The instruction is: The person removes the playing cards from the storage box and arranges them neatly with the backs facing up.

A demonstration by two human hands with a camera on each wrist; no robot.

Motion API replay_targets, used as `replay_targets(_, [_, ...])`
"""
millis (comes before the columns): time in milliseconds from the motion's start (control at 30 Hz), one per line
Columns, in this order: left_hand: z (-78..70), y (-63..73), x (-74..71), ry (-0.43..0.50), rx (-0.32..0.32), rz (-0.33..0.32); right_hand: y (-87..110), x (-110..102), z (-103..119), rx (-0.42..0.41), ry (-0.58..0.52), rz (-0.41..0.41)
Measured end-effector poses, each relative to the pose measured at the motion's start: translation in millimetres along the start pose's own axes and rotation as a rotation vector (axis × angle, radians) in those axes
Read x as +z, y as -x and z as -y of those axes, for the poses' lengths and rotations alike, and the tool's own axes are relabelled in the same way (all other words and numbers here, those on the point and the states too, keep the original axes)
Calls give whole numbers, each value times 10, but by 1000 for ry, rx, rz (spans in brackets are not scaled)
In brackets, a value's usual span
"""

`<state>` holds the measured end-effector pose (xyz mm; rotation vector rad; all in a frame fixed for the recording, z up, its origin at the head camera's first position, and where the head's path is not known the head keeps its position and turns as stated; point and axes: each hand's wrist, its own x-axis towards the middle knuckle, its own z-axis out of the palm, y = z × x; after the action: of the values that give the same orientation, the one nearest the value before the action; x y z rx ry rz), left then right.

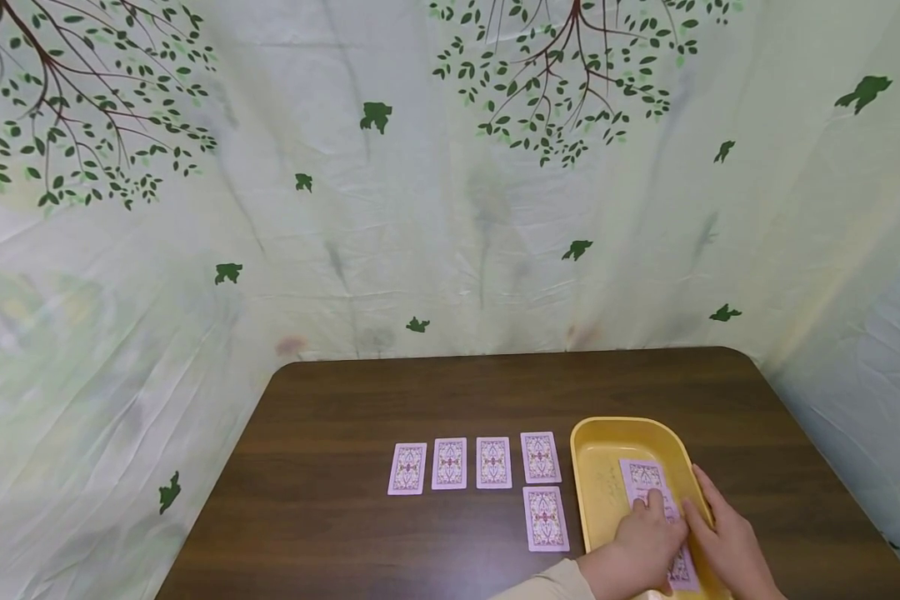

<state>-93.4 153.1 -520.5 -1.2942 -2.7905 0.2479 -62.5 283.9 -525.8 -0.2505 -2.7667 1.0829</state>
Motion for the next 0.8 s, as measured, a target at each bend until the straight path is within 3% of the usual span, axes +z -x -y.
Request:
replay_targets(133, [10, 7, 10, -12, 10, 1, 1, 0, 4, 7, -3, 3])
replay_targets(467, [56, 29, 31, 83, 30, 4, -3, -19, 5, 32, -13, 51])
replay_targets(800, [93, 38, 32, 101, 35, 20, -16, -24, 6, 74, -13, 100])
